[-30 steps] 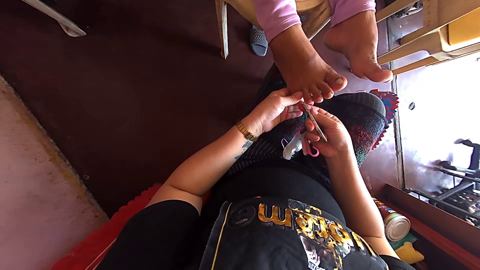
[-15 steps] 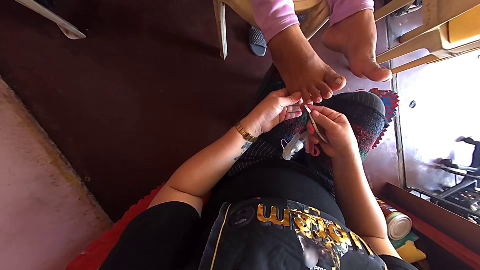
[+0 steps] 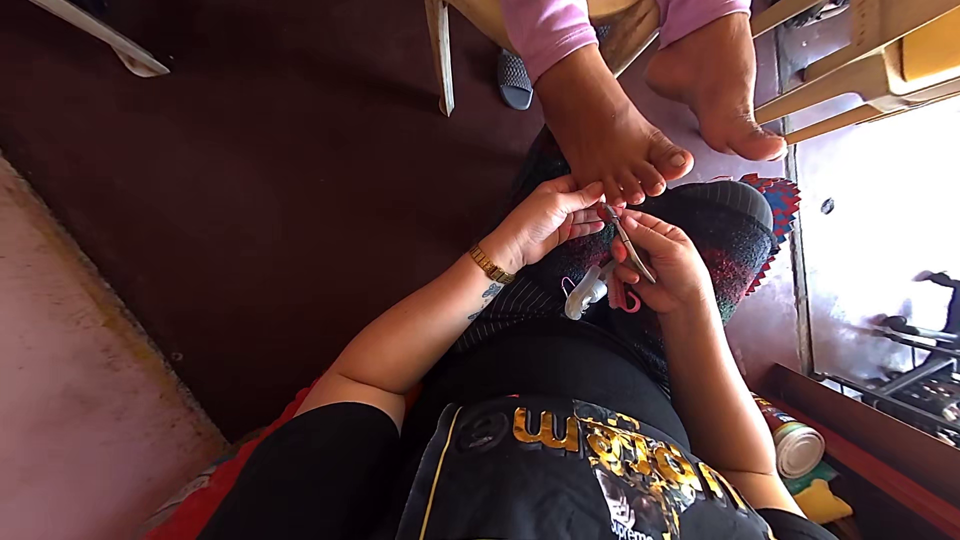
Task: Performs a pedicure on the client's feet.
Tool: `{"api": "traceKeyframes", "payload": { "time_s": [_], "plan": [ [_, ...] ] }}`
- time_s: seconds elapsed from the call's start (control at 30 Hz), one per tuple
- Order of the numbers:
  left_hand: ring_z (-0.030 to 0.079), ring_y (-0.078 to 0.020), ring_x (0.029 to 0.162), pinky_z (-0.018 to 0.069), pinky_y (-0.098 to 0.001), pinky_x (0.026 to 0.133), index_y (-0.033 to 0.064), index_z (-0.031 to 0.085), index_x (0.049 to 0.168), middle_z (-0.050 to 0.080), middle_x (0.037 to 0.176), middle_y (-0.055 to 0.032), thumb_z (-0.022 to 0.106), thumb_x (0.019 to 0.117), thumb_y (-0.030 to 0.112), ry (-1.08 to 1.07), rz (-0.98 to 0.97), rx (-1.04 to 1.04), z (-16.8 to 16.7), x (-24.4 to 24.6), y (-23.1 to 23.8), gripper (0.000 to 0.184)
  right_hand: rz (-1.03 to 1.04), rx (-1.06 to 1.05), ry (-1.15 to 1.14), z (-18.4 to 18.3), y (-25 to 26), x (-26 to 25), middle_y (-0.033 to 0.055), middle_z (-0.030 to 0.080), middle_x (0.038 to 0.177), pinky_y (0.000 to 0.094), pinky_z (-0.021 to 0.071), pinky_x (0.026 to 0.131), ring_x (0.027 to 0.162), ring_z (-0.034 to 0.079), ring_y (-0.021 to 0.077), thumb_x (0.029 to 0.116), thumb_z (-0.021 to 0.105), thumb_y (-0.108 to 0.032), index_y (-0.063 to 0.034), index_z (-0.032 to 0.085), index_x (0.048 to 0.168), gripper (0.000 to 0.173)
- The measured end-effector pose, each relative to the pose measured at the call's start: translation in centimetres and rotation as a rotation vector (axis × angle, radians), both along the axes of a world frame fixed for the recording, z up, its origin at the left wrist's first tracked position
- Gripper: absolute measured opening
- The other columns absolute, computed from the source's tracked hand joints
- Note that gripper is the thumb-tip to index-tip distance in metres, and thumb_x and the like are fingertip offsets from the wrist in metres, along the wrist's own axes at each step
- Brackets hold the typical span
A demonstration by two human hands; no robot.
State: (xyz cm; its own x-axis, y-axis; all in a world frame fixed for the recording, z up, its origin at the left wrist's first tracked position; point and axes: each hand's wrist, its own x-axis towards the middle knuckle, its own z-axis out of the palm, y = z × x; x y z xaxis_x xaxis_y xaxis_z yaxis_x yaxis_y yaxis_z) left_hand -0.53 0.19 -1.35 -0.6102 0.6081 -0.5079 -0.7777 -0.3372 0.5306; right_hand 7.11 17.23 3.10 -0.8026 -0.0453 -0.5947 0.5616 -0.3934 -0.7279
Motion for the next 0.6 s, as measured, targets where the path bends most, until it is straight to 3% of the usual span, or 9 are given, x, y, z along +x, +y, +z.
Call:
{"api": "traceKeyframes", "payload": {
  "time_s": [0.17, 0.33, 0.5, 0.6],
  "plan": [
    [0.071, -0.0185, 0.095, 0.0588, -0.0350, 0.090, 0.0047, 0.056, 0.122, 0.070, 0.105, -0.0083, 0.050, 0.1071, 0.013, -0.013, 0.005, 0.006, -0.03, -0.02, 0.02, 0.018, 0.008, 0.016, 0.018, 0.05, -0.01, 0.07, 0.0004, 0.057, 0.065, 0.0156, 0.0417, 0.038, 0.042, 0.047, 0.0026, 0.1097, 0.043, -0.014, -0.0026, 0.066, 0.120, 0.027],
    [0.070, -0.0175, 0.094, 0.0583, -0.0352, 0.090, 0.0050, 0.055, 0.123, 0.068, 0.105, -0.0076, 0.050, 0.1069, 0.013, 0.001, 0.005, 0.007, 0.03, 0.03, 0.02, 0.018, 0.011, 0.066, 0.050, -0.20, -0.08, 0.10, 0.0038, 0.064, 0.068, 0.0176, 0.0462, 0.039, 0.042, 0.051, 0.0038, 0.1093, 0.045, -0.014, -0.0020, 0.068, 0.119, 0.027],
    [0.070, -0.0181, 0.094, 0.0586, -0.0353, 0.090, 0.0052, 0.056, 0.121, 0.069, 0.104, -0.0076, 0.050, 0.1069, 0.012, -0.003, 0.006, 0.007, -0.05, 0.01, 0.02, 0.017, 0.036, 0.092, 0.065, -0.24, -0.02, 0.15, 0.0007, 0.058, 0.065, 0.0170, 0.0434, 0.039, 0.043, 0.048, 0.0035, 0.1092, 0.045, -0.015, -0.0034, 0.067, 0.120, 0.027],
    [0.070, -0.0176, 0.095, 0.0584, -0.0351, 0.090, 0.0050, 0.056, 0.122, 0.068, 0.106, -0.0072, 0.050, 0.1069, 0.013, -0.002, 0.004, 0.002, 0.05, 0.03, 0.02, 0.018, 0.043, 0.120, 0.096, -0.26, -0.03, 0.17, 0.0017, 0.061, 0.065, 0.0170, 0.0451, 0.039, 0.042, 0.050, 0.0032, 0.1089, 0.046, -0.014, -0.0035, 0.069, 0.118, 0.027]
  ]
}}
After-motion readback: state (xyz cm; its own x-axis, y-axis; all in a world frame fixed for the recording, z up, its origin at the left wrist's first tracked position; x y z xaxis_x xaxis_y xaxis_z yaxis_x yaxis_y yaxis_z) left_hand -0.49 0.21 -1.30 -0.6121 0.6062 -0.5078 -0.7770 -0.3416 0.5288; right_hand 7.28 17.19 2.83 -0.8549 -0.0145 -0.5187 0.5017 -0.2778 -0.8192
